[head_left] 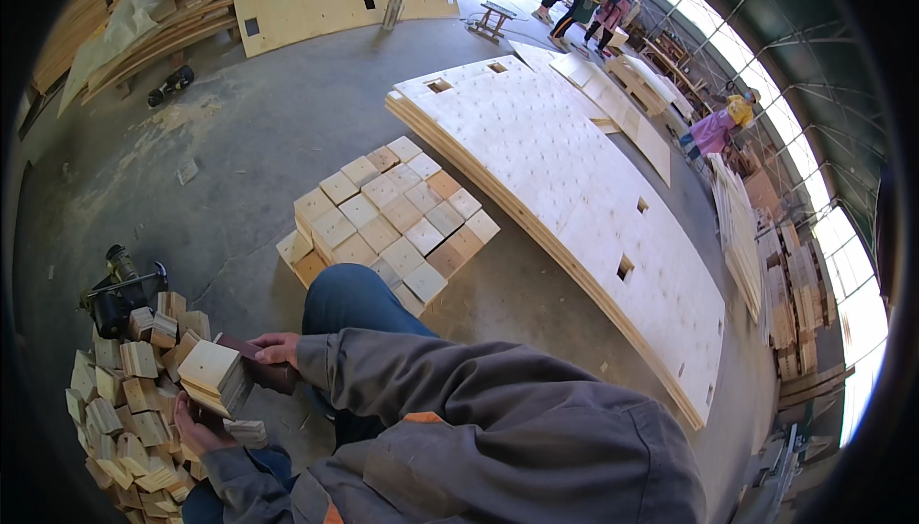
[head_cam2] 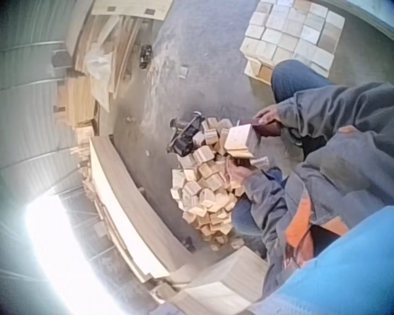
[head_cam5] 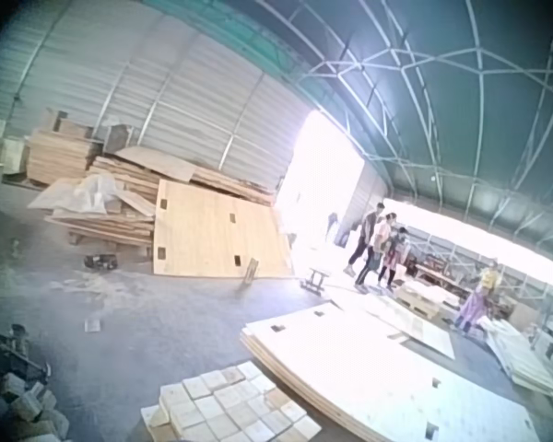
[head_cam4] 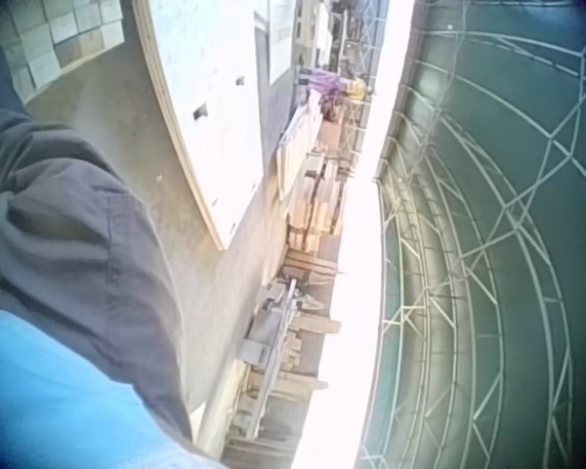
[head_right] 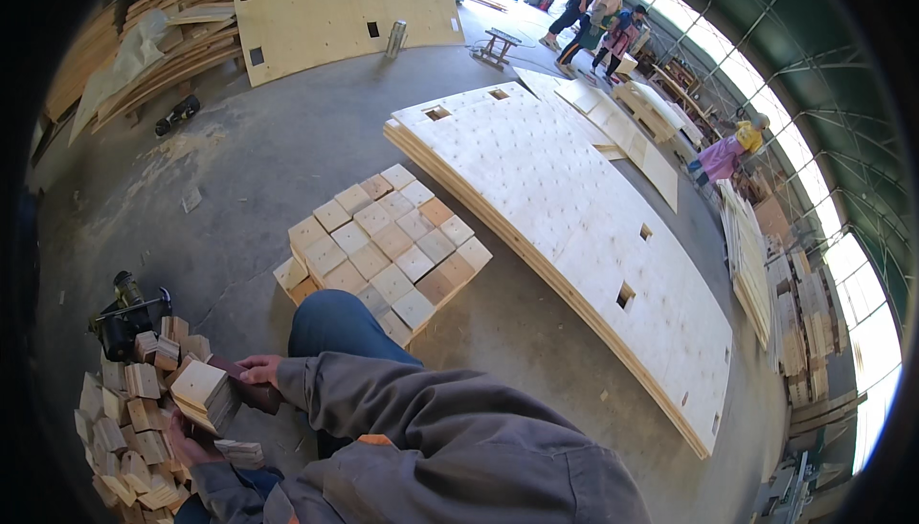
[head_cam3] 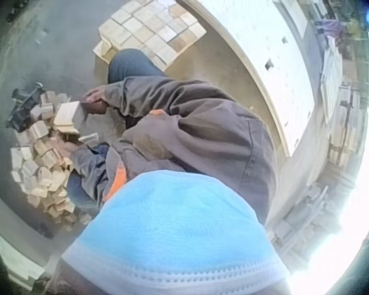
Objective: The person sits on the floor and sands small wooden blocks one by one using a sanding block. They pick up each block, rub the sanding block over its surfaces, and place it down, repeating the process throughout the clip.
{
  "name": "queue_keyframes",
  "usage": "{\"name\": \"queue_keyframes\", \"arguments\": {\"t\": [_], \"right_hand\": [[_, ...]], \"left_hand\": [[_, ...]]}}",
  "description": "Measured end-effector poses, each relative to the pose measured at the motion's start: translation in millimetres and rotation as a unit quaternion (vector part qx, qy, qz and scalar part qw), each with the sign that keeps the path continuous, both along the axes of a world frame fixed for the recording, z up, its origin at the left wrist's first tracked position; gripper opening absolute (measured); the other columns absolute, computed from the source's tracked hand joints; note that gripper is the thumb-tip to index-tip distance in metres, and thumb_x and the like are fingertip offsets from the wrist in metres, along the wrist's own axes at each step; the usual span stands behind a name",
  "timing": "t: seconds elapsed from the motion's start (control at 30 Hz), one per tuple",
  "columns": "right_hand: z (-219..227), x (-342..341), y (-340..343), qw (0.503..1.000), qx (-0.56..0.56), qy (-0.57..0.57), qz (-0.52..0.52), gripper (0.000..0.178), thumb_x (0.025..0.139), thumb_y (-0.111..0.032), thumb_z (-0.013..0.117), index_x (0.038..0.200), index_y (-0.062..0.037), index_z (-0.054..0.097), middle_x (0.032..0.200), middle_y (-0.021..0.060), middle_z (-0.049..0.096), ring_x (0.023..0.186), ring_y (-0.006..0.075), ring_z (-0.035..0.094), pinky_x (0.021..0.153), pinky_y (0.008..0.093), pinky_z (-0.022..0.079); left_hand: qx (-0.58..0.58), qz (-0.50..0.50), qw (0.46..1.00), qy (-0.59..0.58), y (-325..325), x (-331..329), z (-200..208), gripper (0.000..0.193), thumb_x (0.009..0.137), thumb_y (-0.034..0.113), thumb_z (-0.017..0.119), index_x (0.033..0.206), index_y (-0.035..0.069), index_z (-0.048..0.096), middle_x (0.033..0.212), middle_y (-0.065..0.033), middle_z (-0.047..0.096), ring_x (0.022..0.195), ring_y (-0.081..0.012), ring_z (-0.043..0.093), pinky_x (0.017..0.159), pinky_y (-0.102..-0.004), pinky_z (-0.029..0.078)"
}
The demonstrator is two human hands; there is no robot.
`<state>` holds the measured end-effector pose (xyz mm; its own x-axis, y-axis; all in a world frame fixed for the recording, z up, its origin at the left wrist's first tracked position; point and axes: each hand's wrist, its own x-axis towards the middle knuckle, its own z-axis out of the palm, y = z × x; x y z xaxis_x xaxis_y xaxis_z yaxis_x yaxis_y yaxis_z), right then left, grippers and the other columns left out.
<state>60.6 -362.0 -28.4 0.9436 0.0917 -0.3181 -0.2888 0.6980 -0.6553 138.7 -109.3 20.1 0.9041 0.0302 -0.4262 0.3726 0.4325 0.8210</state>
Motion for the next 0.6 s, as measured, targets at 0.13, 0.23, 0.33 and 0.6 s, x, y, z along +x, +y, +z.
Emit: {"name": "queue_keyframes", "arguments": {"t": [0.13, 0.23, 0.33, 0.6], "right_hand": [[-11.8, 0.8, -2.1, 0.997, -0.075, -0.011, -0.019, 0.053, 0.084, -0.021, 0.070, 0.133, -0.0047, 0.058, 0.116, 0.0110, 0.065, 0.101, 0.0208, 0.062, 0.091, 0.0319, 0.048], [-2.7, 0.1, -2.0, 0.999, -0.049, -0.007, 0.010, 0.054, 0.085, -0.022, 0.070, 0.135, -0.0052, 0.057, 0.120, 0.0111, 0.064, 0.105, 0.0204, 0.060, 0.094, 0.0321, 0.046], [6.7, -2.0, -3.9, 0.998, -0.057, -0.005, 0.022, 0.056, 0.086, -0.024, 0.070, 0.136, -0.0048, 0.055, 0.124, 0.0111, 0.062, 0.112, 0.0201, 0.057, 0.099, 0.0327, 0.043], [1.8, 0.2, -1.8, 0.996, -0.081, -0.014, 0.028, 0.062, 0.084, -0.029, 0.073, 0.139, -0.0053, 0.053, 0.126, 0.0115, 0.061, 0.115, 0.0205, 0.057, 0.102, 0.0337, 0.042]], "left_hand": [[-0.024, -0.007, 1.000, 0.001, -4.8, 5.0, -12.8, 0.042, 0.101, 0.032, 0.046, 0.126, 0.000, 0.055, 0.123, -0.0143, 0.058, 0.114, -0.0273, 0.057, 0.098, -0.0400, 0.048], [-0.037, -0.031, 0.999, -0.008, -0.3, 5.0, -9.7, 0.042, 0.101, 0.034, 0.046, 0.124, -0.001, 0.055, 0.122, -0.0140, 0.059, 0.113, -0.0269, 0.058, 0.096, -0.0398, 0.049], [-0.055, -0.055, 0.997, -0.010, 1.7, 4.9, -13.3, 0.044, 0.103, 0.036, 0.042, 0.127, 0.001, 0.054, 0.123, -0.0126, 0.059, 0.114, -0.0261, 0.058, 0.098, -0.0397, 0.048], [-0.068, -0.044, 0.997, -0.013, 3.1, 4.7, -14.1, 0.042, 0.101, 0.036, 0.048, 0.123, 0.001, 0.055, 0.120, -0.0136, 0.060, 0.112, -0.0271, 0.059, 0.097, -0.0412, 0.048]]}}
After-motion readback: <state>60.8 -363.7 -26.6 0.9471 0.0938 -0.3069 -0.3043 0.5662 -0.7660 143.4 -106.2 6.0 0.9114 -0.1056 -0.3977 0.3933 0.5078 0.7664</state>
